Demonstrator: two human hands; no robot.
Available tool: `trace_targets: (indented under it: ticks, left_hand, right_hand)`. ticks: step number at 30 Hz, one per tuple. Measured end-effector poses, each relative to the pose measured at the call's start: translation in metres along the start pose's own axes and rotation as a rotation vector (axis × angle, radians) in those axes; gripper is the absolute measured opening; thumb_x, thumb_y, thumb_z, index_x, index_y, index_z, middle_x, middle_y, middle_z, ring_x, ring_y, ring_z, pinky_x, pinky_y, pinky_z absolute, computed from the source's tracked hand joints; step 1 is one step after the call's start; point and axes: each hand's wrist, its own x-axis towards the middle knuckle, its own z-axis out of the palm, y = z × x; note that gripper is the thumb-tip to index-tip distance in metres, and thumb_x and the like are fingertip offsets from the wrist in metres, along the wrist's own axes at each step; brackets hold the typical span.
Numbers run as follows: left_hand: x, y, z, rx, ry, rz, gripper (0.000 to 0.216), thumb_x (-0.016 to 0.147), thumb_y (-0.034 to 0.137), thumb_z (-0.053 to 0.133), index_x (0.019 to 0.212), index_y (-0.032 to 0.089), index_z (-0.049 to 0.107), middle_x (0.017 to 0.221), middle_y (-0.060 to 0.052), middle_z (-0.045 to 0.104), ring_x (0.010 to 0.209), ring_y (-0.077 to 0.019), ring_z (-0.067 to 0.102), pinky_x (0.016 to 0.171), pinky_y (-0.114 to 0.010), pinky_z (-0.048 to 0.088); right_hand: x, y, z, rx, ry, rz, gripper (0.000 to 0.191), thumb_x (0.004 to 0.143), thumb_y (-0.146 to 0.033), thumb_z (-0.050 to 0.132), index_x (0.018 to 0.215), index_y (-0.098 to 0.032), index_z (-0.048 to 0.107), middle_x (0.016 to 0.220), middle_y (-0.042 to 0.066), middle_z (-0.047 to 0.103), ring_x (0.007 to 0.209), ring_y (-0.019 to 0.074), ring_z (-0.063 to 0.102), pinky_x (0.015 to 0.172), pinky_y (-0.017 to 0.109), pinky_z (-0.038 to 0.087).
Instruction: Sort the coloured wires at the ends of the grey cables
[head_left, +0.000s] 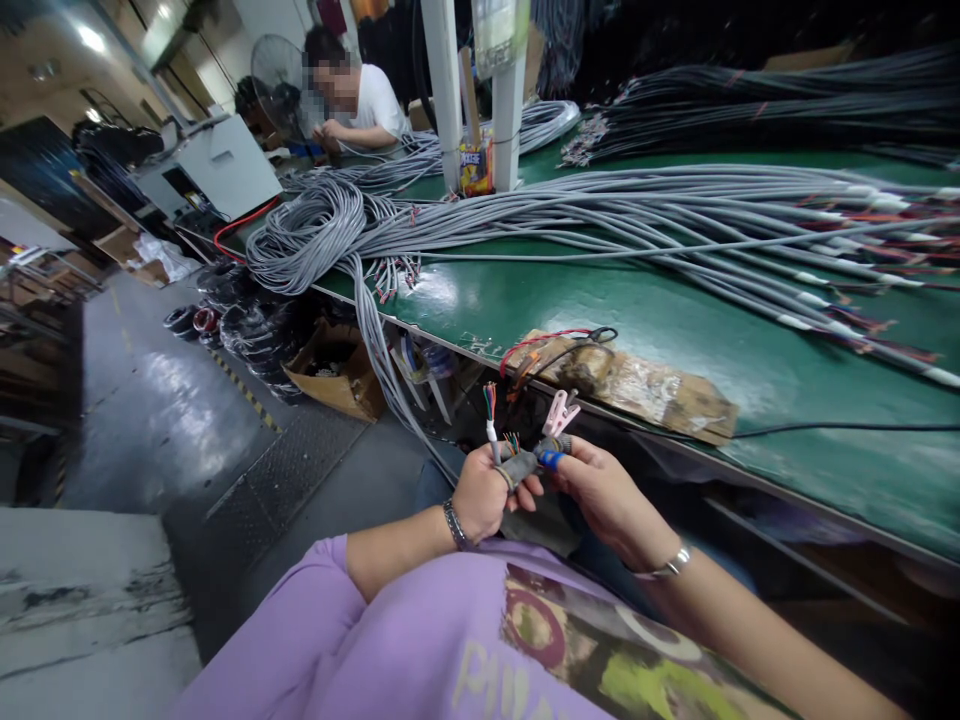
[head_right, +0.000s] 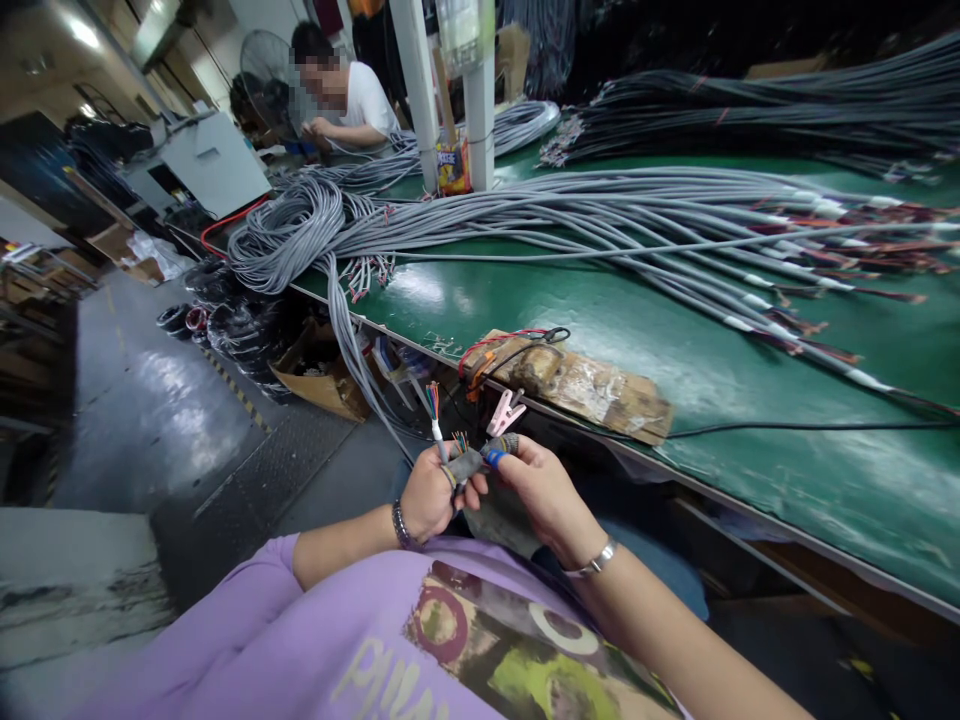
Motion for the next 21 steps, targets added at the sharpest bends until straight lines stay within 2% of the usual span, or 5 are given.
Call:
trace_targets:
  ticks: [4,8,12,18,21]
  left_hand:
    - [-0.001,0.001,0.001,-0.008,0.002,0.004,0.041,0.064,0.051,0.072,0.070,0.015,0.054,0.055,0.000,0.061,0.036,-0.0065,0.050,0.033,-0.018,0.021]
    - [-0.003,0.004,0.001,-0.011,-0.012,0.012,0.039,0.064,0.049,0.074,0.068,0.014,0.055,0.054,0.001,0.060,0.036,-0.0060,0.050,0.033,-0.018,0.020]
    - [-0.006,0.008,0.003,-0.053,-0.003,0.026,0.040,0.064,0.048,0.074,0.067,0.014,0.055,0.052,0.001,0.060,0.035,-0.0059,0.049,0.033,-0.018,0.018]
    - [-0.009,0.021,0.011,-0.136,-0.040,0.016,0.043,0.060,0.050,0.077,0.066,0.015,0.053,0.051,0.000,0.060,0.033,-0.0068,0.049,0.032,-0.018,0.019]
    - [-0.010,0.027,0.017,-0.156,-0.049,0.028,0.044,0.059,0.051,0.077,0.066,0.014,0.053,0.050,0.000,0.060,0.033,-0.0070,0.049,0.032,-0.018,0.019]
  right_hand:
    - [0.000,0.002,0.000,0.039,0.002,0.013,0.018,0.063,-0.027,0.074,0.062,-0.018,0.059,0.054,-0.002,0.055,0.050,0.0096,0.045,0.050,0.023,0.034]
    - [0.005,0.001,-0.004,0.248,0.095,0.045,0.024,0.062,-0.025,0.076,0.057,-0.019,0.054,0.051,-0.005,0.046,0.048,0.0078,0.042,0.048,0.021,0.040]
    - [0.013,-0.002,-0.015,0.400,0.153,0.115,0.021,0.063,-0.028,0.079,0.067,-0.019,0.060,0.060,-0.003,0.055,0.051,0.0085,0.048,0.051,0.021,0.048]
    - [0.019,-0.015,-0.017,0.317,-0.107,0.088,0.038,0.072,-0.057,0.071,0.079,-0.020,0.067,0.072,0.003,0.065,0.060,0.0140,0.057,0.059,0.028,0.052]
    - [0.021,-0.018,-0.015,0.148,-0.094,-0.077,0.040,0.072,-0.059,0.071,0.071,-0.020,0.065,0.062,0.000,0.059,0.056,0.0132,0.052,0.057,0.027,0.048]
